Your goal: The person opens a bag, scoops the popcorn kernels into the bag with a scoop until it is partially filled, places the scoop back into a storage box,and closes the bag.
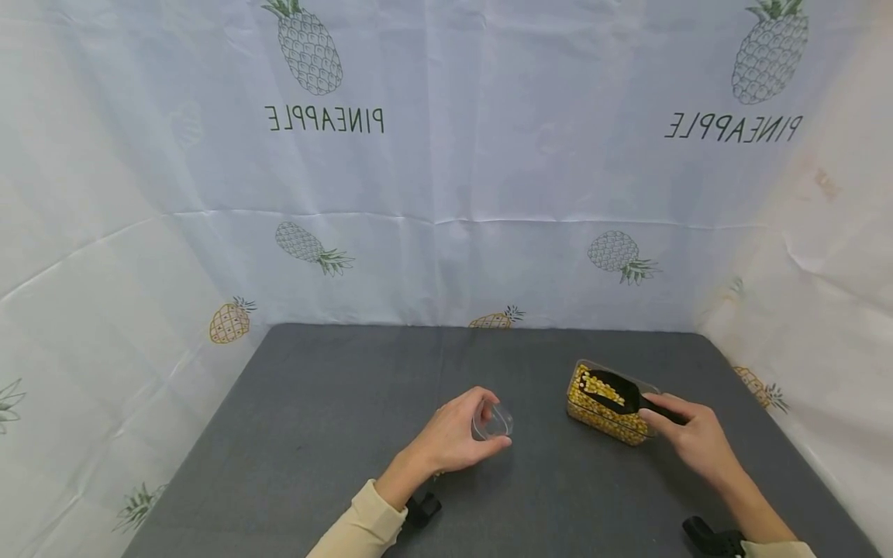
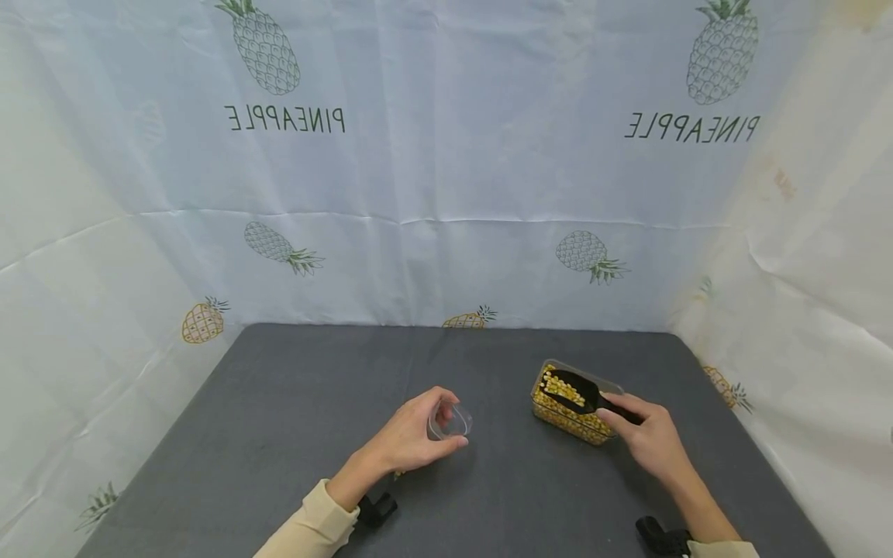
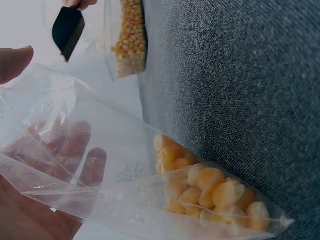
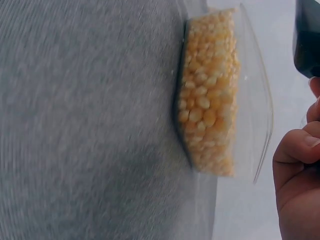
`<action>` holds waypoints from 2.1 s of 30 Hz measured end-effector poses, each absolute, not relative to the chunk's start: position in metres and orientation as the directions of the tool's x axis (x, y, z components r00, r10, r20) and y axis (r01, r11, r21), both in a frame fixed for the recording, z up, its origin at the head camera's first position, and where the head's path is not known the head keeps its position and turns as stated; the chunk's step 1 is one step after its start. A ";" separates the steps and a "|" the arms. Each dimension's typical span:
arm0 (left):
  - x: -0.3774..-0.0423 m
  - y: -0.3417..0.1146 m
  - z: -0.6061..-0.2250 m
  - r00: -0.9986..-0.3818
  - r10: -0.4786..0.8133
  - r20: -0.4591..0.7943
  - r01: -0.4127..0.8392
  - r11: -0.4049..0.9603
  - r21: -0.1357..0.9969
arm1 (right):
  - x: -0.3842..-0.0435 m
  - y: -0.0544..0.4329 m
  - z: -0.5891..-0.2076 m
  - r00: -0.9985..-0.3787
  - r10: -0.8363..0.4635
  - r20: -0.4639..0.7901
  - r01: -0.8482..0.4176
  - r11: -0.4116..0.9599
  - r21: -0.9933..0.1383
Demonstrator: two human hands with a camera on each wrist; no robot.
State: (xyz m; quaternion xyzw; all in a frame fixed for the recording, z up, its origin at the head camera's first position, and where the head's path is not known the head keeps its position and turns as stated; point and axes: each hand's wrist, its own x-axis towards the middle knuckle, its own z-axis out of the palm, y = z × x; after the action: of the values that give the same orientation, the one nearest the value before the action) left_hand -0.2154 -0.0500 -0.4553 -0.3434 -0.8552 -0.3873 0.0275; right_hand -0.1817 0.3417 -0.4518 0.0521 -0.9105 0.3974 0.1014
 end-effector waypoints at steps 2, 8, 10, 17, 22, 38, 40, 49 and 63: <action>-0.215 -0.050 -0.455 -0.762 0.568 0.313 0.609 0.464 0.643 | -0.181 0.339 -0.450 -0.975 -0.016 0.221 -0.175 0.670 -0.721; -0.216 -0.050 -0.455 -0.761 0.562 0.324 0.615 0.465 0.637 | -0.182 0.329 -0.445 -0.977 -0.023 0.214 -0.180 0.632 -0.754; -0.216 -0.050 -0.455 -0.761 0.558 0.332 0.619 0.469 0.631 | -0.183 0.325 -0.443 -0.972 -0.029 0.233 -0.202 0.614 -0.763; -0.216 -0.050 -0.456 -0.764 0.556 0.326 0.614 0.471 0.633 | -0.182 0.307 -0.441 -0.957 -0.053 0.285 -0.261 0.586 -0.767; -0.215 -0.050 -0.456 -0.767 0.563 0.307 0.603 0.472 0.643 | -0.182 0.299 -0.442 -0.952 -0.059 0.301 -0.270 0.629 -0.729; -0.216 -0.050 -0.458 -0.763 0.565 0.313 0.608 0.465 0.643 | -0.184 0.281 -0.439 -0.919 -0.143 0.367 -0.378 0.581 -0.721; -0.216 -0.050 -0.459 -0.764 0.565 0.312 0.608 0.468 0.642 | -0.184 0.280 -0.438 -0.921 -0.152 0.358 -0.375 0.591 -0.714; -0.216 -0.050 -0.458 -0.766 0.564 0.307 0.602 0.464 0.649 | -0.187 0.271 -0.434 -0.913 -0.207 0.351 -0.405 0.558 -0.725; -0.215 -0.051 -0.456 -0.766 0.573 0.290 0.596 0.467 0.653 | -0.187 0.259 -0.434 -0.907 -0.278 0.317 -0.421 0.531 -0.735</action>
State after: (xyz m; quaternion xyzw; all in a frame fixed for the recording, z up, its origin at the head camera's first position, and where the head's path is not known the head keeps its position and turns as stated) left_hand -0.2149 -0.0507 -0.4561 -0.3414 -0.8564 -0.3871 0.0149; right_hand -0.1867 0.2586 -0.4341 0.2006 -0.8713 0.4407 0.0807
